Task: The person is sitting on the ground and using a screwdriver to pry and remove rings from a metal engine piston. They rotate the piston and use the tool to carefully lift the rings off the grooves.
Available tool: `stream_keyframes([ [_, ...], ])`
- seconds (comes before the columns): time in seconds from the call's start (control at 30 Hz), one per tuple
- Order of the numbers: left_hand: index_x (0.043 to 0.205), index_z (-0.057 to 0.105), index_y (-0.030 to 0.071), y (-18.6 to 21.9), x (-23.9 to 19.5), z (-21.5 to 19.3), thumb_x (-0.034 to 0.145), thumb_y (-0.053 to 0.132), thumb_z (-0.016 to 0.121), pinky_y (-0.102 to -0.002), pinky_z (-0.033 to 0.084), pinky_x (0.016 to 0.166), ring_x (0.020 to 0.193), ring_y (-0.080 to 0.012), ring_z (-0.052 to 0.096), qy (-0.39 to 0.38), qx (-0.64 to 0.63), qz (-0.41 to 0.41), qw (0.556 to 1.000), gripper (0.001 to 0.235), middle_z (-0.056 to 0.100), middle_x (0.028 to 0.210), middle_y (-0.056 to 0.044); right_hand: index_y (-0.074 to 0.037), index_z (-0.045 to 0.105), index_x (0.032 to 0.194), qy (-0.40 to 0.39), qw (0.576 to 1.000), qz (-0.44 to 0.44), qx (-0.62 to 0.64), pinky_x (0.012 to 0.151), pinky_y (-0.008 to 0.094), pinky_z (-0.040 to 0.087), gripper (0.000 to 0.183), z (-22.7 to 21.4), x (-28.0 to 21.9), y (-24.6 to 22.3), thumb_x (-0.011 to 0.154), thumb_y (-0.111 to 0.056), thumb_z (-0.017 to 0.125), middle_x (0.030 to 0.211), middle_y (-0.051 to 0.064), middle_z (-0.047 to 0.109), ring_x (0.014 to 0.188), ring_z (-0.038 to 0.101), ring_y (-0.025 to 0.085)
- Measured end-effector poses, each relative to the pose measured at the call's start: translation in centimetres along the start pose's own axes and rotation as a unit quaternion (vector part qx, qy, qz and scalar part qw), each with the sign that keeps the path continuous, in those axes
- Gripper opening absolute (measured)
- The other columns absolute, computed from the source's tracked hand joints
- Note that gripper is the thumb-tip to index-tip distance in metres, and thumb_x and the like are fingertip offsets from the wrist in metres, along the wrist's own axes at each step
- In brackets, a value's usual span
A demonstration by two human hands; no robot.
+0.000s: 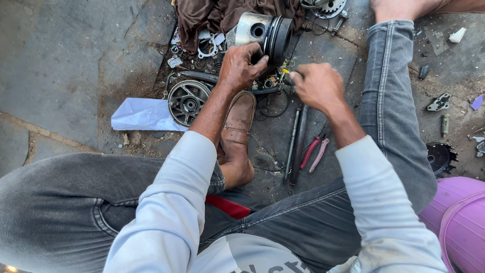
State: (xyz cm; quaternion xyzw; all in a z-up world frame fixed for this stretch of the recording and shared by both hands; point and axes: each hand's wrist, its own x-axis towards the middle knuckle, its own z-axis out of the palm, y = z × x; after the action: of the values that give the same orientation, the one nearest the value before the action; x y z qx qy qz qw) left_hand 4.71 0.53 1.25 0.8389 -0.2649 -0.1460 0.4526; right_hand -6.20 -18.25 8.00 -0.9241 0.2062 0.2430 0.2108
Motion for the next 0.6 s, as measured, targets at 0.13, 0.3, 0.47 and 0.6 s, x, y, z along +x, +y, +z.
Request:
stream_keyframes([
  [0.13,0.083,0.070,0.002,-0.1,-0.4,0.0,0.089,0.021,0.076,-0.039,0.054,0.060,0.059,-0.0209,0.067,0.009,-0.003,0.017,1.000,0.020,0.070,0.068,-0.011,-0.012,0.076,0.103,0.047,0.998,-0.037,-0.024,0.080,0.053,0.054,0.033,-0.9,-2.7,2.0,0.105,-0.041,0.060,0.088,0.019,0.074,0.083,0.071,0.040],
  [0.3,0.084,0.070,0.003,-0.5,-0.1,0.1,0.087,0.021,0.078,-0.039,0.053,0.060,0.059,-0.0227,0.067,0.012,0.003,0.010,1.000,0.020,0.070,0.068,-0.012,-0.008,0.069,0.100,0.056,0.996,0.009,0.062,0.075,0.051,0.055,0.039,0.7,-3.9,3.4,0.108,-0.043,0.054,0.079,0.019,0.071,0.075,0.072,0.039],
  [0.47,0.082,0.070,0.002,-0.5,0.0,0.4,0.086,0.021,0.079,-0.039,0.054,0.061,0.059,-0.0210,0.067,0.012,0.014,0.013,1.000,0.021,0.070,0.068,-0.011,-0.017,0.073,0.106,-0.018,0.996,-0.035,-0.083,0.073,0.053,0.056,0.027,4.6,-2.7,3.2,0.096,-0.039,0.061,0.087,0.018,0.073,0.079,0.072,0.038],
  [0.6,0.088,0.073,0.004,-0.6,-0.3,0.2,0.086,0.019,0.077,-0.037,0.054,0.060,0.059,-0.0187,0.067,0.024,-0.016,0.027,0.999,0.015,0.072,0.070,-0.009,-0.019,0.075,0.106,-0.074,0.985,-0.067,-0.139,0.079,0.053,0.057,0.029,7.0,-2.9,2.7,0.095,-0.042,0.063,0.093,0.016,0.075,0.088,0.072,0.039],
])
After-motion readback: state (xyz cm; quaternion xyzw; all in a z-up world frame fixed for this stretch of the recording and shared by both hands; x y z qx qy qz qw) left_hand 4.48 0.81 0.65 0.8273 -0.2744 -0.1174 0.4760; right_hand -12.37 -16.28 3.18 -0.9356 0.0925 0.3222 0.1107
